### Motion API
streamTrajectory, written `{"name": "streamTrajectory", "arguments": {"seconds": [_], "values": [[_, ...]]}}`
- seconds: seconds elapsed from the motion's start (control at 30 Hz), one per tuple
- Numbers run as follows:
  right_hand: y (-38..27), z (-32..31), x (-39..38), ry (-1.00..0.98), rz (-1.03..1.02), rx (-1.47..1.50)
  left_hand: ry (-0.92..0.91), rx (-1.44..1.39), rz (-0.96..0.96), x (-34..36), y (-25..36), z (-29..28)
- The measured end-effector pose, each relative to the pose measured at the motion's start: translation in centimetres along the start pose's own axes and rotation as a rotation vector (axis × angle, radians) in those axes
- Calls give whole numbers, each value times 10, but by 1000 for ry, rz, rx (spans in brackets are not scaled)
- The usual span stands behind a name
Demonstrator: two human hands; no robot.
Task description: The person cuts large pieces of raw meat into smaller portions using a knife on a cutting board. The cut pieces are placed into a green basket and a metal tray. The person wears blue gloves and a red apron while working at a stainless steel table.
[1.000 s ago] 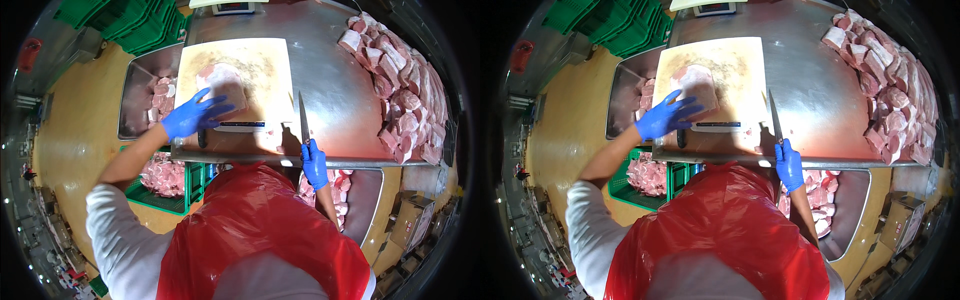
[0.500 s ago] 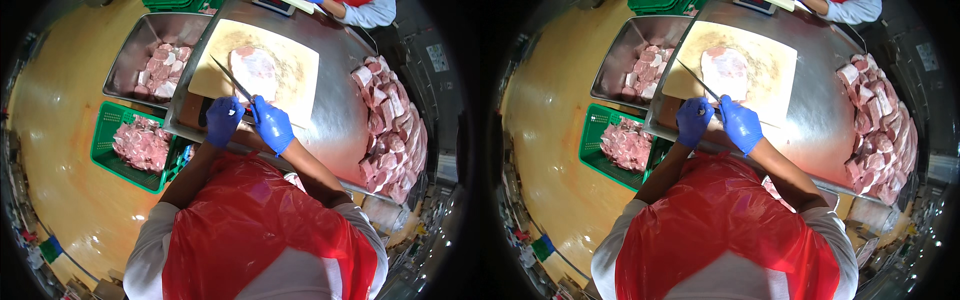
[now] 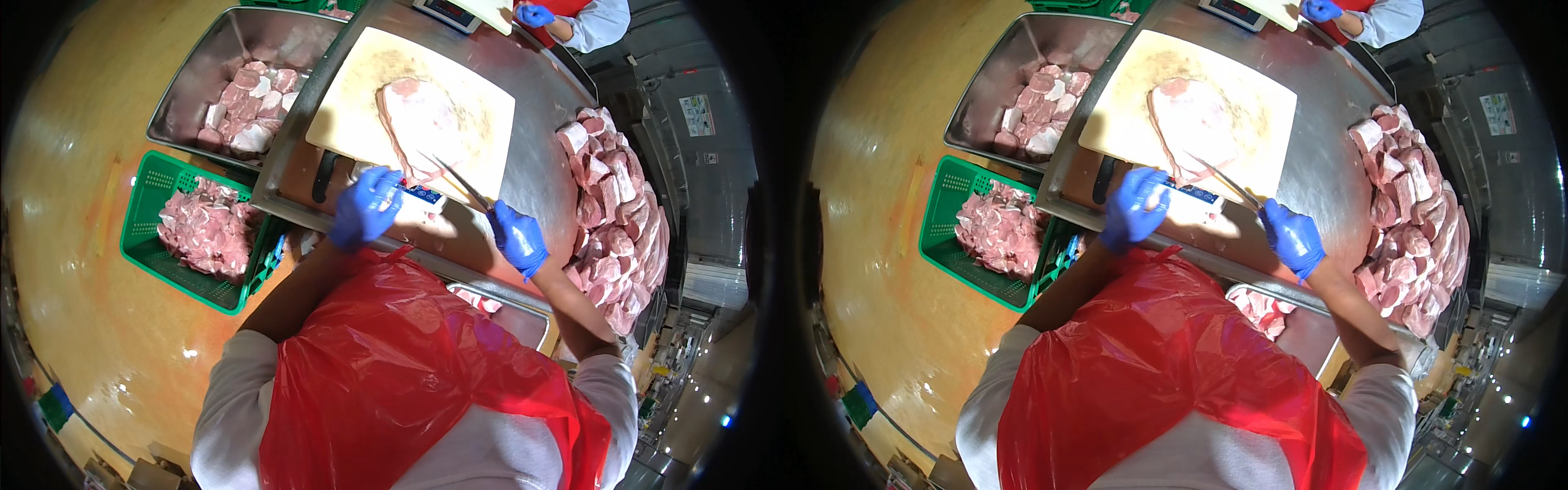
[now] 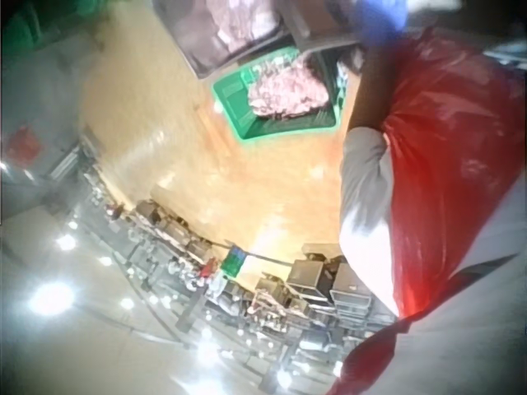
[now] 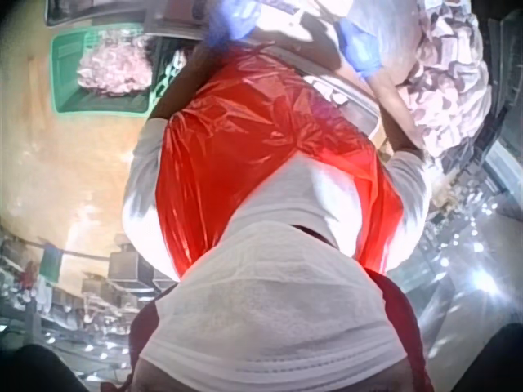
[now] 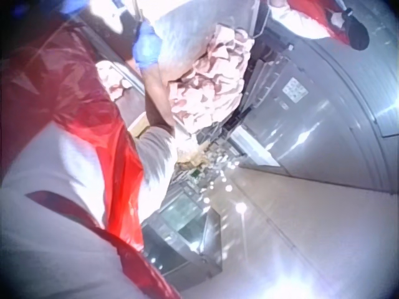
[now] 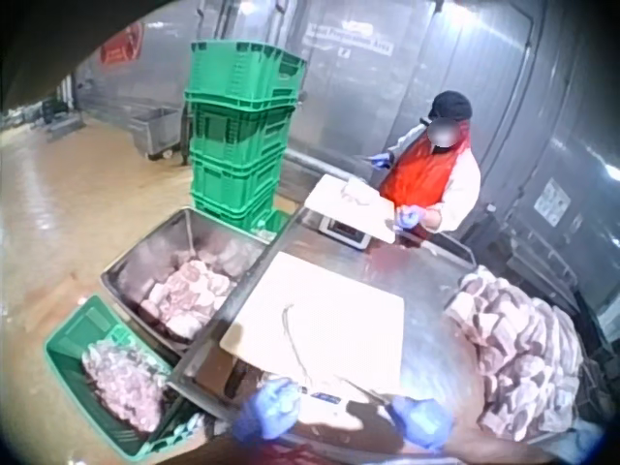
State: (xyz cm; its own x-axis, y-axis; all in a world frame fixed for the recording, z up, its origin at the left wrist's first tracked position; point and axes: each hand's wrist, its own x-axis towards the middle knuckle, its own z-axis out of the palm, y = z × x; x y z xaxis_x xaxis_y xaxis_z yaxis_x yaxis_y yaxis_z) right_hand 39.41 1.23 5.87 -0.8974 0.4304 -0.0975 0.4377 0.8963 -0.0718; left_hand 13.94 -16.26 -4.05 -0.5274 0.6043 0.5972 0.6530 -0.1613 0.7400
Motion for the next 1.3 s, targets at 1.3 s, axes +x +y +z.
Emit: {"name": "streamTrajectory", "arguments": {"seconds": [1.3], "values": [[-1, 24, 121, 162, 381, 1247, 10, 379, -228, 93, -18, 74]]}}
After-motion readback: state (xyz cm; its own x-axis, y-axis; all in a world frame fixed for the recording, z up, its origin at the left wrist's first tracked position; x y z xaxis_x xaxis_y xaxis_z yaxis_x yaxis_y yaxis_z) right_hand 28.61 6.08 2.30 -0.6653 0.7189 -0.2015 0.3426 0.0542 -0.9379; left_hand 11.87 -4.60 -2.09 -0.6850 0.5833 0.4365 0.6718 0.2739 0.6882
